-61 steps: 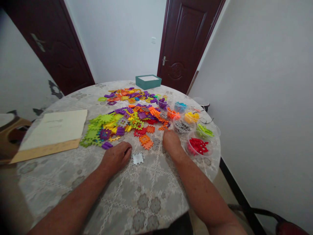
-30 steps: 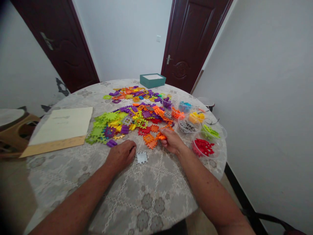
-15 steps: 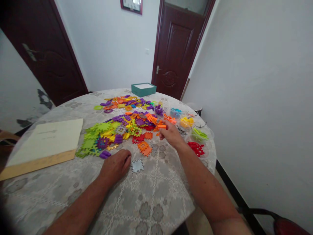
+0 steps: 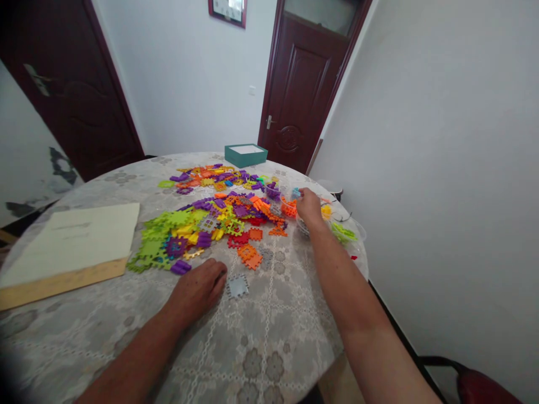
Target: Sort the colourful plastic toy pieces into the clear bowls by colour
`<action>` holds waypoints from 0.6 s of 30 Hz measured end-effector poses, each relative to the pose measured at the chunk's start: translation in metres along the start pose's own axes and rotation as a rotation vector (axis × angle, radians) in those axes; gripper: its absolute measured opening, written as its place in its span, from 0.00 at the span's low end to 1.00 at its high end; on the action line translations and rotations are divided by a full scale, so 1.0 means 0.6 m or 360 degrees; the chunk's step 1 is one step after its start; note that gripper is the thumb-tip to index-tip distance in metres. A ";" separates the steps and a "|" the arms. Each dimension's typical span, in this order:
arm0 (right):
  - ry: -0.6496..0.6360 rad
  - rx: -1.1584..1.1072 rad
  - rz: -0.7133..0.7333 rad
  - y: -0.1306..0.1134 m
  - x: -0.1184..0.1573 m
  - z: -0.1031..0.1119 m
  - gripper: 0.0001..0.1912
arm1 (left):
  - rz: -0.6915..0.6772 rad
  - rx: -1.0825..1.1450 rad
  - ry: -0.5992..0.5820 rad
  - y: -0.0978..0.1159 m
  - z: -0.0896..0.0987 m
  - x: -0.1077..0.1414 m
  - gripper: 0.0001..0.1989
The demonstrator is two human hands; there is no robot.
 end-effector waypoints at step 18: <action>0.0922 -0.0045 0.0193 0.084 0.362 0.202 0.20 | -0.0085 0.0009 -0.0012 -0.010 -0.005 -0.007 0.14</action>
Point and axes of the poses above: each hand's wrist, its own x-axis away from the middle knuckle, its own z-axis out of the back of the hand, y = z × x, the point moved 6 cm from there along -x, towards the middle knuckle, and after that the axes turned 5 degrees about x, right-handed, at the moved point
